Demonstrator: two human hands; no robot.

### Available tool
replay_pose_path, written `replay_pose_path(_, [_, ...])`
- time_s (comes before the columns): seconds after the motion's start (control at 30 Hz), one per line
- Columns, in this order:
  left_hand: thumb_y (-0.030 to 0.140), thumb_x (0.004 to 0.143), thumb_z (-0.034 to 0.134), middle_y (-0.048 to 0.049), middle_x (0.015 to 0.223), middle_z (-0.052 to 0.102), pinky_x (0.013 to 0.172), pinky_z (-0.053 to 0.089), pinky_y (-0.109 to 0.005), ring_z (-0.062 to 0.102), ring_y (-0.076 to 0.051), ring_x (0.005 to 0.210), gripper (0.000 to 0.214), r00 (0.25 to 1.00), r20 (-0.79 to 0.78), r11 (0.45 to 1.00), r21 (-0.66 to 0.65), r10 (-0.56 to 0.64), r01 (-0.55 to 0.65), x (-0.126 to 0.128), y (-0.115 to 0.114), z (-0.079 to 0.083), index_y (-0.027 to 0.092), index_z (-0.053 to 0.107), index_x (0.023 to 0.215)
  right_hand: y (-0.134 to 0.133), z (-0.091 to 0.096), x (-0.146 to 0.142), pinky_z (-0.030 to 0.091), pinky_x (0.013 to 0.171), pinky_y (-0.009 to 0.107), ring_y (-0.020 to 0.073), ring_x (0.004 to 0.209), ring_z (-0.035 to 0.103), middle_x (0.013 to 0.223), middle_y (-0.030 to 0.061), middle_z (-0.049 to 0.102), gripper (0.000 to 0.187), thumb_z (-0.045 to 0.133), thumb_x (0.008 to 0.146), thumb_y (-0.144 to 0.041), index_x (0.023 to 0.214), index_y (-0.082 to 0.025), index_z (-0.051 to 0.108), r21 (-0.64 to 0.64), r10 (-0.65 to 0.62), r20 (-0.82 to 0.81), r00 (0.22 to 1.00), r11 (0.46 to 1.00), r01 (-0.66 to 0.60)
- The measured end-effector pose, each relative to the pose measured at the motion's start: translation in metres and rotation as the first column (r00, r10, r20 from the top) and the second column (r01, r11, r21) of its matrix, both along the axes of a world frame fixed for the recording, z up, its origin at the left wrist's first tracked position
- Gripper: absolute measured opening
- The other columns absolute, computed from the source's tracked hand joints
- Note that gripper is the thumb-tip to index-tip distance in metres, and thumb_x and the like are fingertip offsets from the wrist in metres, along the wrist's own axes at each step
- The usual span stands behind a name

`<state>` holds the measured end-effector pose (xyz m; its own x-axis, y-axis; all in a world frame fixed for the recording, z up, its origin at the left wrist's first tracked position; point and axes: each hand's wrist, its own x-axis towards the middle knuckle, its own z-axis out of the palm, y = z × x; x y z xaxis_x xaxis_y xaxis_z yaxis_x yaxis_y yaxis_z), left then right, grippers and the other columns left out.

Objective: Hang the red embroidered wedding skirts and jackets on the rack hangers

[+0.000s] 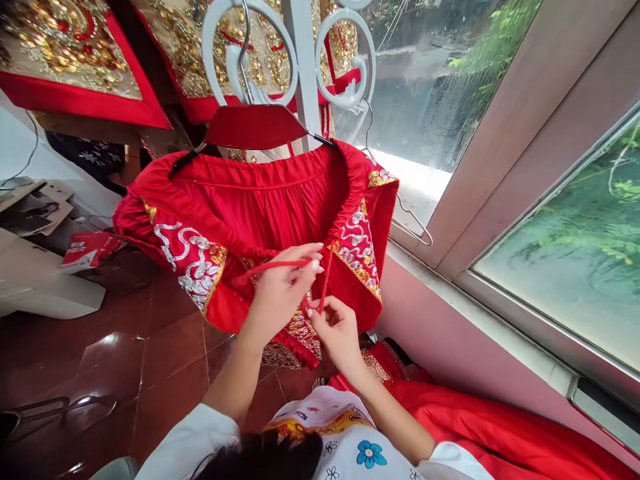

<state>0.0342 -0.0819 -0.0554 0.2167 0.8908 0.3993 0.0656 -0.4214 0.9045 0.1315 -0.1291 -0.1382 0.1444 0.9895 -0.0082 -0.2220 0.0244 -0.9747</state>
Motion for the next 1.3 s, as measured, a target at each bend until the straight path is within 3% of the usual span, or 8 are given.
replay_pose_path(0.3, [0.013,0.065,0.061,0.0014,0.054,0.039,0.079,0.040,-0.029,0.045,-0.018,0.061,0.005,0.974,-0.222,0.997,0.047,-0.043,0.054,0.003,-0.003,-0.013,0.018,0.062,0.064,-0.009,-0.002,0.012,0.026,0.050,0.023,0.0081,0.051,0.030,0.055,-0.0024,0.040,0.020,0.058,0.076,-0.034,0.067,-0.016,0.056,0.122,-0.068,0.232,0.970,0.992,0.040])
replay_pose_path(0.43, [0.011,0.067,0.059,-0.0006,0.054,0.039,0.082,0.040,-0.030,0.043,-0.020,0.068,0.022,0.886,-0.420,0.967,0.067,-0.196,0.245,-0.007,0.000,-0.010,0.021,0.050,0.050,-0.010,-0.003,0.016,0.029,0.052,0.023,0.0086,0.055,0.035,0.059,-0.0007,0.044,0.023,0.057,0.079,-0.033,0.064,-0.016,0.054,0.183,-0.104,0.337,0.936,0.982,0.043])
replay_pose_path(0.6, [0.018,0.071,0.059,-0.0024,0.055,0.044,0.080,0.043,-0.032,0.048,-0.020,0.067,0.028,0.869,-0.471,0.974,0.079,-0.151,0.212,-0.012,0.007,-0.011,0.021,0.049,0.046,-0.010,0.002,0.013,0.026,0.049,0.021,0.0069,0.051,0.030,0.054,-0.0030,0.038,0.023,0.058,0.078,-0.031,0.062,-0.016,0.050,0.193,-0.091,0.376,0.922,0.981,0.018])
replay_pose_path(0.73, [0.026,0.078,0.056,-0.0084,0.088,0.063,0.093,0.042,-0.036,0.056,-0.023,0.094,0.015,0.834,-0.516,0.954,0.096,-0.197,0.285,-0.022,0.009,-0.007,0.019,0.067,0.070,-0.011,0.004,0.012,0.028,0.048,0.021,0.0073,0.049,0.031,0.055,-0.0029,0.043,0.022,0.060,0.076,-0.035,0.086,-0.015,0.063,0.133,-0.073,0.298,0.952,0.991,0.035])
replay_pose_path(0.87, [0.021,0.079,0.057,-0.0065,0.092,0.064,0.092,0.043,-0.035,0.056,-0.021,0.096,0.012,0.967,-0.218,0.928,0.369,0.133,-0.044,-0.032,0.001,-0.033,0.021,0.067,0.083,-0.012,0.009,0.014,0.030,0.047,0.022,0.0075,0.051,0.035,0.063,0.0006,0.054,0.026,0.067,0.071,-0.037,0.085,-0.016,0.066,0.063,-0.055,0.181,0.982,0.997,0.044])
replay_pose_path(0.97, [0.027,0.085,0.051,-0.0053,0.086,0.063,0.083,0.045,-0.029,0.058,-0.018,0.086,0.016,0.970,0.054,0.964,0.113,0.237,-0.242,-0.024,-0.010,-0.067,0.019,0.065,0.085,-0.011,0.015,0.015,0.029,0.046,0.020,0.0060,0.049,0.033,0.060,-0.0003,0.053,0.027,0.070,0.069,-0.038,0.083,-0.015,0.065,0.029,0.015,0.086,0.996,0.999,-0.018])
replay_pose_path(1.1, [0.045,0.087,0.047,-0.0064,0.090,0.065,0.079,0.047,-0.026,0.060,-0.017,0.087,0.034,0.962,0.270,0.946,-0.320,0.031,0.059,-0.005,-0.021,-0.093,0.018,0.066,0.098,-0.006,0.019,0.015,0.027,0.043,0.019,0.0049,0.044,0.030,0.051,-0.0037,0.046,0.027,0.071,0.069,-0.037,0.083,-0.015,0.066,0.032,0.127,0.067,0.990,0.991,-0.130])
replay_pose_path(1.3, [0.038,0.072,0.068,0.0033,0.050,0.048,0.042,0.030,-0.018,0.040,-0.006,0.044,0.024,0.990,0.085,0.969,-0.230,0.114,-0.092,-0.023,-0.016,-0.065,0.015,0.063,0.065,0.002,0.035,0.044,0.039,0.050,0.022,0.0102,0.053,0.051,0.071,0.0041,0.066,0.026,0.061,0.080,-0.038,0.091,-0.017,0.071,0.282,-0.188,0.591,0.785,0.959,0.017])
